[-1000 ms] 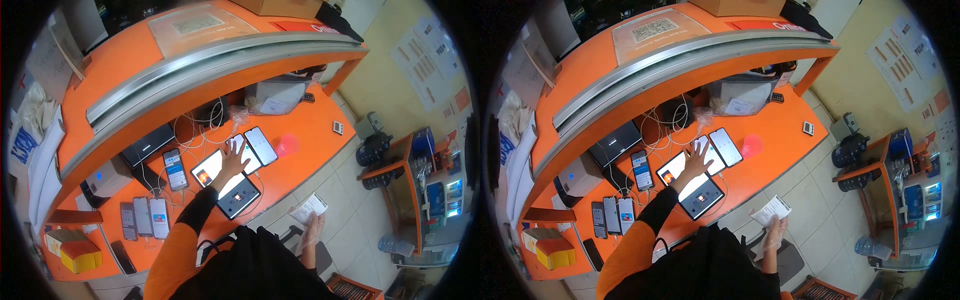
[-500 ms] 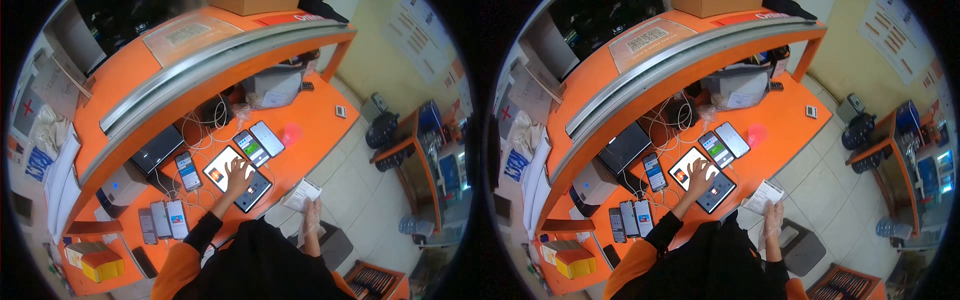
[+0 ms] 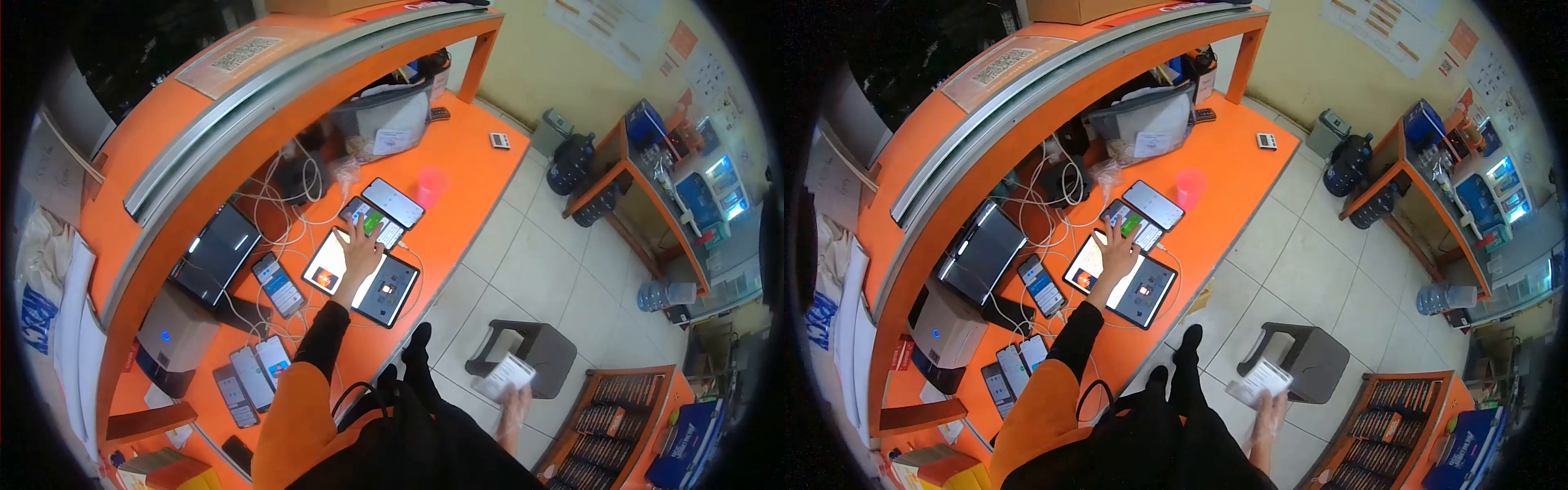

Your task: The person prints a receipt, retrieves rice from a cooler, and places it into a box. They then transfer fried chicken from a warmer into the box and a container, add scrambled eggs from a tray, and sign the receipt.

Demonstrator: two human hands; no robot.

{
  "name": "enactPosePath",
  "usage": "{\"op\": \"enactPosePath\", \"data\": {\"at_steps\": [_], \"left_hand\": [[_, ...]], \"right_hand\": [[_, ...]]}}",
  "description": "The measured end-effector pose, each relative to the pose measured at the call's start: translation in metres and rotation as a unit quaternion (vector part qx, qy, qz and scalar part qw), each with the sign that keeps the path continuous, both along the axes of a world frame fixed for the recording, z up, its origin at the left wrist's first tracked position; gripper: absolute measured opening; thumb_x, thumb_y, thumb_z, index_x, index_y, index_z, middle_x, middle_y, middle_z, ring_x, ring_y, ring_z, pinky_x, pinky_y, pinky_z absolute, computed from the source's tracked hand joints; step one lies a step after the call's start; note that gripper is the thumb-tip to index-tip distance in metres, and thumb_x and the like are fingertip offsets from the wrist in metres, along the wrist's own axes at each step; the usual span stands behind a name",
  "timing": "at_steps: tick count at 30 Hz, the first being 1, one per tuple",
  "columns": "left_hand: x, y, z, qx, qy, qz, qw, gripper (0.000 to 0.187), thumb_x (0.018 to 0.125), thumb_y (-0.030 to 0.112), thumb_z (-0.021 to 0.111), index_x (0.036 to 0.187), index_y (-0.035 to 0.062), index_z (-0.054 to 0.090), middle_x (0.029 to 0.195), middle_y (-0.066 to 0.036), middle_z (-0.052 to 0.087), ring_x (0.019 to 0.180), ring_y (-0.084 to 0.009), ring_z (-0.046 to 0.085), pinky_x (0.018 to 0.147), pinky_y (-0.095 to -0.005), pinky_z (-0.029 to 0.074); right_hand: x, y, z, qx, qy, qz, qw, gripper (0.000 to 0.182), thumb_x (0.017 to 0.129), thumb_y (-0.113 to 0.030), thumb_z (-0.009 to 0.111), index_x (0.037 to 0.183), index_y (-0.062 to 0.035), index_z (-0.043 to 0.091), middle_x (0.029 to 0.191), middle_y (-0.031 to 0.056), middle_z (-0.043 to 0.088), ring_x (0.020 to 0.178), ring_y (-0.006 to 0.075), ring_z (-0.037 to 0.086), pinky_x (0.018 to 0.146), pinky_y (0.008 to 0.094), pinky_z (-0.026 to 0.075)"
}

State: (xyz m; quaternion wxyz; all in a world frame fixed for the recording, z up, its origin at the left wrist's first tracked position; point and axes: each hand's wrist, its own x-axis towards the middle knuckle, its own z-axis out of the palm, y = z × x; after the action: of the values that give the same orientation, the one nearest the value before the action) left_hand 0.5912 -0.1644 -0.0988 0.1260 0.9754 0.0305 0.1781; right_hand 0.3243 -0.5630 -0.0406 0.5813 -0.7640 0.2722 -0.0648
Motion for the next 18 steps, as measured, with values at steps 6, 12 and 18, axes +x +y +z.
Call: {"op": "enactPosePath", "data": {"at_steps": [6, 12, 18], "left_hand": [[0.008, -0.010, -0.016, 0.000, -0.050, -0.027, 0.998, 0.043, 0.077, 0.026, 0.051, 0.120, 0.0205, 0.054, 0.138, -0.020, 0.032, 0.134, -0.0396, 0.012, 0.096, -0.0708, -0.001], [0.007, -0.017, -0.011, -0.034, -0.004, -0.011, 0.999, 0.048, 0.078, 0.027, 0.051, 0.126, 0.0211, 0.048, 0.140, -0.018, 0.029, 0.135, -0.0387, 0.009, 0.097, -0.0704, -0.002], [0.004, -0.012, -0.010, -0.045, -0.009, 0.038, 0.998, 0.051, 0.078, 0.023, 0.050, 0.128, 0.0224, 0.045, 0.139, -0.017, 0.029, 0.135, -0.0398, 0.009, 0.095, -0.0715, -0.003]], "right_hand": [[-0.041, -0.018, 0.011, 0.197, -0.073, -0.135, 0.968, 0.032, 0.086, -0.005, 0.045, 0.118, -0.0032, 0.046, 0.100, 0.0075, 0.057, 0.086, 0.0166, 0.057, 0.075, 0.0287, 0.047], [-0.037, 0.006, 0.024, 0.215, -0.039, -0.153, 0.964, 0.036, 0.086, -0.004, 0.045, 0.121, -0.0031, 0.043, 0.105, 0.0083, 0.056, 0.090, 0.0170, 0.057, 0.079, 0.0290, 0.046], [-0.026, 0.006, 0.016, 0.215, -0.028, -0.103, 0.971, 0.037, 0.086, -0.005, 0.045, 0.123, -0.0033, 0.041, 0.106, 0.0078, 0.056, 0.093, 0.0168, 0.056, 0.081, 0.0293, 0.045]]}}
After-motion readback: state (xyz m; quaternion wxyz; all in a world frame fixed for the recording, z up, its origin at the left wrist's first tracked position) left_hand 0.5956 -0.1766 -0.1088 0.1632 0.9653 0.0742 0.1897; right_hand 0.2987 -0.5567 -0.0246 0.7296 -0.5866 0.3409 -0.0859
